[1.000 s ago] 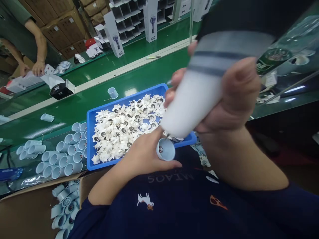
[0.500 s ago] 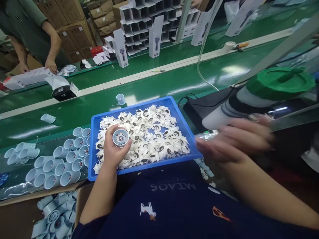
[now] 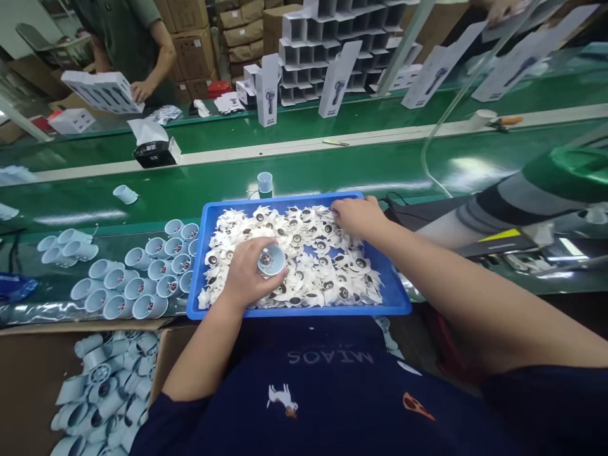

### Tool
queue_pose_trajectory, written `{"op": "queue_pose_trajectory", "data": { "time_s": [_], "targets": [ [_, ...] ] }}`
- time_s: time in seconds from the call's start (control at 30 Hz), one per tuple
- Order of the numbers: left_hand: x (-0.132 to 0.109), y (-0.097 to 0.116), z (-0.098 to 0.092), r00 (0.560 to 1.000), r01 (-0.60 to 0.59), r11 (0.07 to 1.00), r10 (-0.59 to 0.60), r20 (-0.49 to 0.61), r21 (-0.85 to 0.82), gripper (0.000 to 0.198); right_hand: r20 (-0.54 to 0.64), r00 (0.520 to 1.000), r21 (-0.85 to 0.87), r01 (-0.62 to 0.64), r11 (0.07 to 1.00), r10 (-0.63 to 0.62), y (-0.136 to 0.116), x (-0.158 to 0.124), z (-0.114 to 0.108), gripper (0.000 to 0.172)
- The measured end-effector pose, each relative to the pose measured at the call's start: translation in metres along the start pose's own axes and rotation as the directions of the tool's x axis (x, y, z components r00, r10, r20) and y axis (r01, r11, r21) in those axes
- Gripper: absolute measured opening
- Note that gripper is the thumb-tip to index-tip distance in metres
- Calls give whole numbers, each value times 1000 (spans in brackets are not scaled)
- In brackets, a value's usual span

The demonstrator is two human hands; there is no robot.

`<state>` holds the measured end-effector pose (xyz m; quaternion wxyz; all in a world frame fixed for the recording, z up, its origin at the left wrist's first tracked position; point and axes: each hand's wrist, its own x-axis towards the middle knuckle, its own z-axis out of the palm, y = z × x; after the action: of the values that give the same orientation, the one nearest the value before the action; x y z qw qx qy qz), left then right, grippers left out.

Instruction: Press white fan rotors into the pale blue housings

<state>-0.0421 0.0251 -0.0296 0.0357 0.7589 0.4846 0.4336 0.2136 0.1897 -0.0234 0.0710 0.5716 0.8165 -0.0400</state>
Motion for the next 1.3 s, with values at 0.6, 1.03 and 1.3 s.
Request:
{"op": "queue_pose_trajectory", "data": {
  "time_s": [0.6,1.03,1.3],
  "targets": [
    [5,36,-6,971,237,906,-210,114,-350,61,-114,952,985,72,-157,-284,-33,-114,-1,42],
    [21,71,8,979,-145,989,145,140,-10,57,-608,727,476,655,587,-318,-44,-146,-25,9],
    [21,70,12,995,-99,995,99,32,8,61,-697,672,456,685,569,-250,-40,-145,-37,21]
  ]
}}
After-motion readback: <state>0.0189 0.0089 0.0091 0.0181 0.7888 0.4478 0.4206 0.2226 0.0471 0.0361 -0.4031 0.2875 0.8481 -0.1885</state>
